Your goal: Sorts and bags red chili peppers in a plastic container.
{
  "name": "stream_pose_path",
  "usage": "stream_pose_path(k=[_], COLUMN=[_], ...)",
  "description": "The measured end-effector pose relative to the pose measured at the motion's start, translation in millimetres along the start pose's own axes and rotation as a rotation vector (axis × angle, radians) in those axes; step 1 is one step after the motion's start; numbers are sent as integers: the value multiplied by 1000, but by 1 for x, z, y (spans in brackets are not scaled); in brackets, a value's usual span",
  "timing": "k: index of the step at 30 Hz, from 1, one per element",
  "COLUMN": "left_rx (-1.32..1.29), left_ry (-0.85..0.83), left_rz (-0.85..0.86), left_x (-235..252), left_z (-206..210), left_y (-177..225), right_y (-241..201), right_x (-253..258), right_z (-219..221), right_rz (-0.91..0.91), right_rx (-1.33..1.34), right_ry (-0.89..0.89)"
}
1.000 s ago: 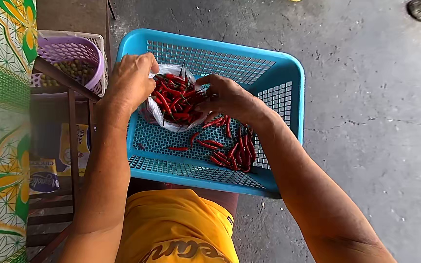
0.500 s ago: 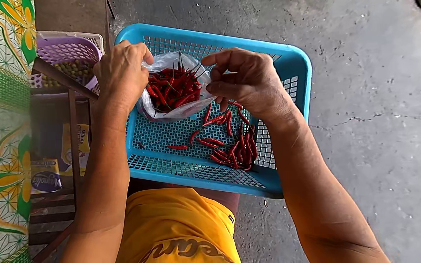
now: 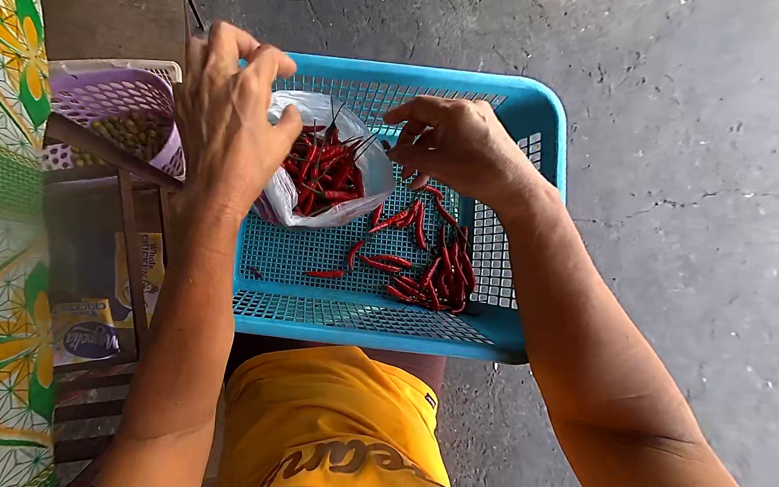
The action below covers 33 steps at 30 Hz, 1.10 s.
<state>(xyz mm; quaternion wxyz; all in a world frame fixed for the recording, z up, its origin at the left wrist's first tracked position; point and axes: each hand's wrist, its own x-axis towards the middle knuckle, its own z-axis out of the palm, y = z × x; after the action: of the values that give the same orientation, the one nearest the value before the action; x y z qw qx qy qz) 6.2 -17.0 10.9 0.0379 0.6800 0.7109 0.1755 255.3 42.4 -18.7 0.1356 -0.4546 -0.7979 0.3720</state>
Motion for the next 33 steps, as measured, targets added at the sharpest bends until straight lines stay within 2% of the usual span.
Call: stream_pose_path(k=[3, 5, 6, 7, 9, 11, 14, 16, 21, 24, 27, 30, 33], left_rx=[-45, -79, -69, -40, 2, -2, -53, -65, 50, 33, -3, -6, -41], left_ry=[124, 68, -29, -151, -405, -526, -537, -542, -439, -371, -492, -643, -585], left_rz=[269, 414, 440, 428, 296, 149, 15, -45, 10, 89, 112, 36, 9], left_x=[-4, -7, -9, -11, -12, -9, -4, -1, -5, -9, -11, -8, -3], left_z=[12, 20, 24, 27, 28, 23, 13, 8, 7, 8, 10, 10, 8], left_y=[17, 25, 27, 28, 26, 15, -12, -19, -2, 9, 8, 2, -12], right_y=[11, 22, 28, 31, 34, 36, 32, 26, 24, 22, 20, 25, 26], right_x=[-1, -1, -1, 0, 1, 3, 8, 10, 14, 12, 10, 8, 3], right_z=[-9, -12, -13, -13, -14, -12, 1, 13, 23, 22, 17, 4, -13], right_rz=[11, 64, 109, 166, 228, 178, 54, 56, 87, 129, 200, 195, 46], right_rx=[-169, -284, -330, -367, -397, -377, -395, -485, -535, -537, -587, -514, -268], right_ry=[-1, -14, -39, -69, -98, -70, -52, -83, -75, -76, -104, -51, 61])
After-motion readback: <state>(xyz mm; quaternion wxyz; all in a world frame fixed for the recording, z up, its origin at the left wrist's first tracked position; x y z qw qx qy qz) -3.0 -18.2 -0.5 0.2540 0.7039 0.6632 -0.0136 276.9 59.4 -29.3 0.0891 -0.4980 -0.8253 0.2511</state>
